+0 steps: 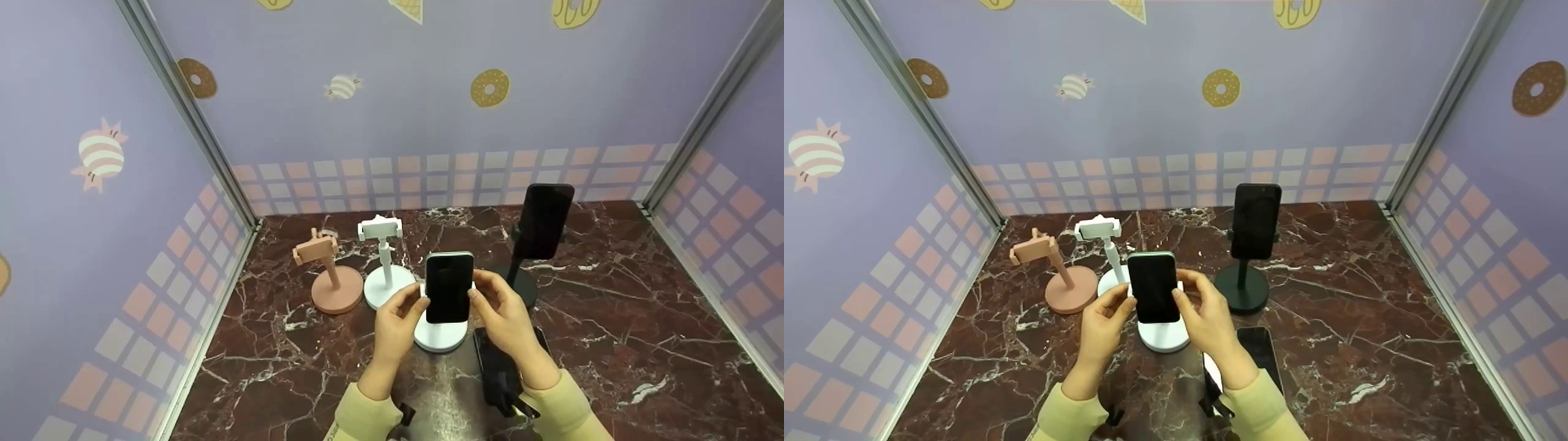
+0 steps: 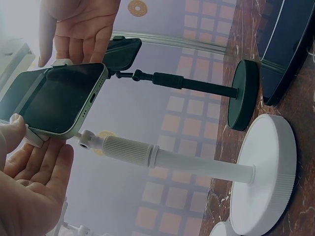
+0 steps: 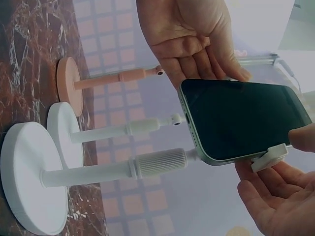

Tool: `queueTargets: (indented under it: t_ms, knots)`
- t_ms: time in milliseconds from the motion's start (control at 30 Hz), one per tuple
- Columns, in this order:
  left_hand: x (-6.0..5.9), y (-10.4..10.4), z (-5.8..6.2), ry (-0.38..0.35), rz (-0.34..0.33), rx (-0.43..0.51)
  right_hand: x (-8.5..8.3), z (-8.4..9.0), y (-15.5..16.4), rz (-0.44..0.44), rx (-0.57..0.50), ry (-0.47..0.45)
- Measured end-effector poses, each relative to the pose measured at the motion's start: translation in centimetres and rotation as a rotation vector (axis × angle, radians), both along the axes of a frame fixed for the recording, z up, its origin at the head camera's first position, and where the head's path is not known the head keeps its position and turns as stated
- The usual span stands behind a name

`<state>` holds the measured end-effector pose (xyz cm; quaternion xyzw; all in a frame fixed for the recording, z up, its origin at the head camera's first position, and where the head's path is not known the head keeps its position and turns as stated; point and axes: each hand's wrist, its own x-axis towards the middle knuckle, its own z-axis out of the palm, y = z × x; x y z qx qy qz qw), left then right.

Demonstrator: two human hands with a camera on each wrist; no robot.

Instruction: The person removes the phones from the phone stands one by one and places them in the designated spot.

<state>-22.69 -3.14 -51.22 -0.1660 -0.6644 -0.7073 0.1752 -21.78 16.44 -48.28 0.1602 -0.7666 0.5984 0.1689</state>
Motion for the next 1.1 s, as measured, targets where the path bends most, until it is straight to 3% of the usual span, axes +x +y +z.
queueTargets:
  t_ms: [700, 1100]
  knots:
    - [-0.2, 0.1, -0.1, 0.002, -0.003, 0.015, -0.4, 2.3, -0.2, -0.022, 0.069, 0.183]
    - [0.1, 0.0, 0.1, -0.018, 0.001, 0.006, -0.6, 3.8, -0.6, -0.051, 0.137, 0.217]
